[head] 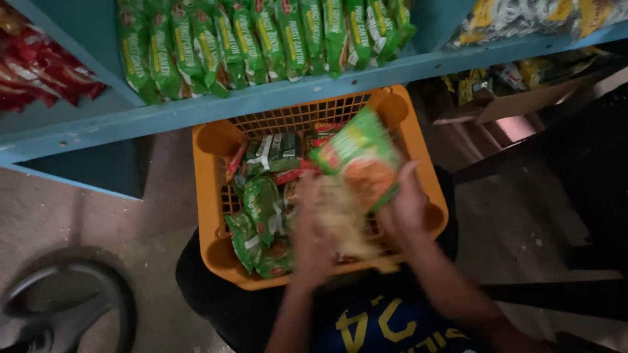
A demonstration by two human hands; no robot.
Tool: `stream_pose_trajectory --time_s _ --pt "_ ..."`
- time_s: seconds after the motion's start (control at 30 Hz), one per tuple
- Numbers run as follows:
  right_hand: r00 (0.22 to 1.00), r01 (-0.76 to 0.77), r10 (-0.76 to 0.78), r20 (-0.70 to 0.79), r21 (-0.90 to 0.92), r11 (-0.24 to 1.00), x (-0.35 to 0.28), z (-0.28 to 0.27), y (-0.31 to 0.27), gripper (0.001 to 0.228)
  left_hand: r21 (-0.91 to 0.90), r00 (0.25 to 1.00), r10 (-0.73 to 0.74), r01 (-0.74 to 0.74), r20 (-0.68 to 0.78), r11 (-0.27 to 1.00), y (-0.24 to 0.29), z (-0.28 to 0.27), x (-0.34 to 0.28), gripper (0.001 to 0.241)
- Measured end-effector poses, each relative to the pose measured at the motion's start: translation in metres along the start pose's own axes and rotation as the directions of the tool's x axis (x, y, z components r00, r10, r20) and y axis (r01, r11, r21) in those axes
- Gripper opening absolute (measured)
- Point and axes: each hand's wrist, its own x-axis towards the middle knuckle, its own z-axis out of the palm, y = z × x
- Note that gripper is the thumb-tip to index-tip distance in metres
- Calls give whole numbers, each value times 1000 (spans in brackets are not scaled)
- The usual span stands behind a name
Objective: The person wipes down and organizes individual packets of instant noodles from a crate onto a shelf.
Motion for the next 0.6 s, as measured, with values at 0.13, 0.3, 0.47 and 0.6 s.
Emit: stream_pose_trajectory --time_s 0.13,0.3,0.47,0.6 --pt "961 69 23 275 -320 945 -34 17 16 82 703 789 611 -470 65 534 -3 46 14 70" --pt "832 389 -15 554 -564 729 -36 -3 27 86 314 811 562 -498 -160 808 11 29 55 70" --pt "853 366 -10 522 -585 724 -37 -3 35 91 -58 733 607 -651 -305 757 -47 27 91 89" --pt "891 273 -65 450 -414 868 -25 18 23 87 110 922 316 -298 -222 948 -26 62 25 74"
